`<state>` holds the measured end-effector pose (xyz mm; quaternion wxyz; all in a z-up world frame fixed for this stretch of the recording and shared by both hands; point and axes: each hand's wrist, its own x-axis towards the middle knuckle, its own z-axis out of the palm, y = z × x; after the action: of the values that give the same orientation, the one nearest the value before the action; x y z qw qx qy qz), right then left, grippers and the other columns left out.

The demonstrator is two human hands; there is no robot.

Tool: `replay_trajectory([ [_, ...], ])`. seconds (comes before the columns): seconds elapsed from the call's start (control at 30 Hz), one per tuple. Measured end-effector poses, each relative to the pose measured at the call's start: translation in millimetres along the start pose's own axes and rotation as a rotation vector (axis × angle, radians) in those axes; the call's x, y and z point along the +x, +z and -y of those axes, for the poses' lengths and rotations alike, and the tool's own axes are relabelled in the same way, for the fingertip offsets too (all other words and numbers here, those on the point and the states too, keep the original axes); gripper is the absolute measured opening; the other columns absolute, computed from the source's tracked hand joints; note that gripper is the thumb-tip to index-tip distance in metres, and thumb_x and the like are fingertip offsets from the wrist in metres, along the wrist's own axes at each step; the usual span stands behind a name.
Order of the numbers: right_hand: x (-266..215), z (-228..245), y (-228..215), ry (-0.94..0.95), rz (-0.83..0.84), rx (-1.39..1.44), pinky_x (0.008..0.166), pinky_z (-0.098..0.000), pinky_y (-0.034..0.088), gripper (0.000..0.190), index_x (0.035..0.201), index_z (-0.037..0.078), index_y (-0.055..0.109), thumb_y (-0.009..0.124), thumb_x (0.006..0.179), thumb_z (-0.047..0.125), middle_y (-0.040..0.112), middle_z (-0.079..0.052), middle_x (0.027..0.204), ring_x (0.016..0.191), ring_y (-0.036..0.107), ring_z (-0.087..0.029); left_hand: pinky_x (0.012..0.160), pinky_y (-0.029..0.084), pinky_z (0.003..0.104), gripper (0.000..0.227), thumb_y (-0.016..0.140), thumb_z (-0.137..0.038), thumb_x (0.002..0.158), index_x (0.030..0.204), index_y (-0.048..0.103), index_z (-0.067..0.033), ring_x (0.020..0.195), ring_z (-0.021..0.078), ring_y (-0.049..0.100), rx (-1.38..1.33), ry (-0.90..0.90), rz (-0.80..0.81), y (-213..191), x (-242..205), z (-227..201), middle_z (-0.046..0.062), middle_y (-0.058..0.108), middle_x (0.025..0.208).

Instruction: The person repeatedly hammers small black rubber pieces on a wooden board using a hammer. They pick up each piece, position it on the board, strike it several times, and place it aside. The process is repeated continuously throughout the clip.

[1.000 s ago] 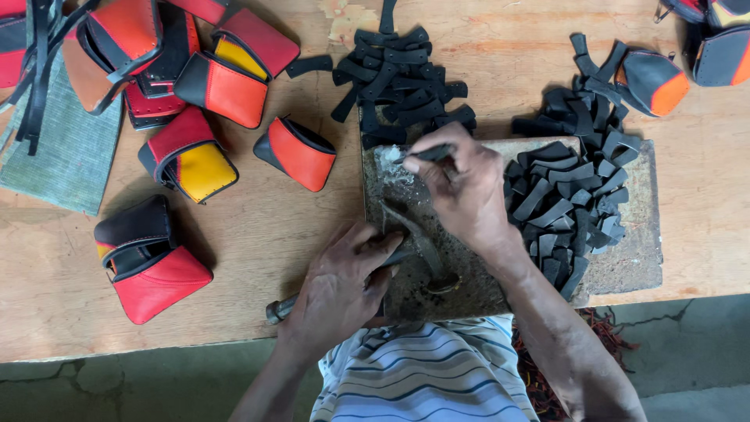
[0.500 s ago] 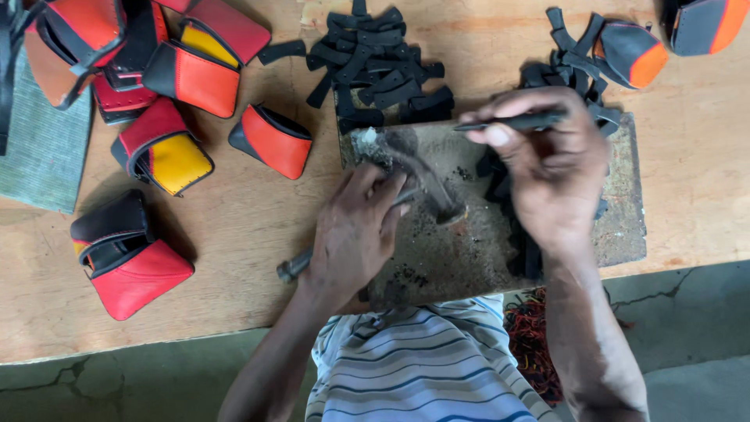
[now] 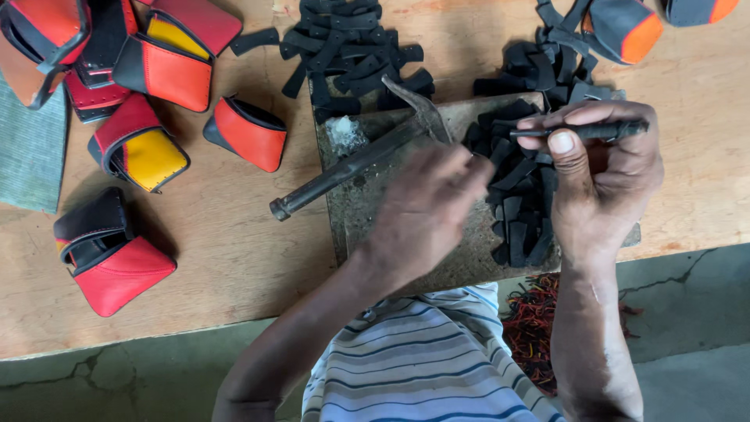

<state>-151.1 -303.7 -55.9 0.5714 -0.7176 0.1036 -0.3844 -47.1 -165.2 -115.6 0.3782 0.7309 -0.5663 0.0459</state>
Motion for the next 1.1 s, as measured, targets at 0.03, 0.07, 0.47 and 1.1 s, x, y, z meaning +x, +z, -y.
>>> replay_trajectory([
  [0.03,-2,-1,0,0.004,-0.002,-0.002,0.092,-0.0349,0.067,0.021,0.119,-0.003,0.049,0.067,0.114,0.007,0.065,-0.015,0.108,0.103,0.074,-0.022,0.106,0.044,0.048,0.037,0.077,-0.011,0.086,0.121,0.066,-0.0041,0.111,0.0232,0.052,-0.038,0.048,0.07,6,0,-5,0.009,0.054,0.113],
  [0.07,-3,-3,0,0.005,-0.001,-0.001,0.093,-0.0352,0.068,0.021,0.119,-0.003,0.049,0.068,0.115,0.007,0.066,-0.016,0.108,0.103,0.074,-0.022,0.105,0.044,0.046,0.034,0.076,-0.012,0.088,0.12,0.067,-0.0038,0.113,0.0244,0.051,-0.028,0.059,0.064,10,0,-7,0.009,0.054,0.114],
  [0.47,-18,-9,1,-0.045,-0.074,0.11,0.09,-0.0355,0.068,0.023,0.121,-0.003,0.051,0.071,0.114,0.004,0.066,-0.016,0.109,0.101,0.073,-0.023,0.098,0.046,0.043,0.022,0.071,-0.012,0.085,0.103,0.073,-0.0004,0.111,0.0245,0.052,0.129,0.111,0.108,-11,-3,-9,0.009,0.058,0.107],
  [1.1,-48,-21,22,0.116,0.237,-0.129,0.086,-0.0277,0.065,0.016,0.116,-0.001,0.06,0.07,0.104,0.001,0.074,-0.011,0.108,0.098,0.075,-0.015,0.089,0.05,0.045,0.024,0.078,-0.014,0.088,0.108,0.066,-0.0069,0.1,0.0267,0.058,-0.032,-0.249,0.047,-45,-50,-3,0.009,0.057,0.103],
])
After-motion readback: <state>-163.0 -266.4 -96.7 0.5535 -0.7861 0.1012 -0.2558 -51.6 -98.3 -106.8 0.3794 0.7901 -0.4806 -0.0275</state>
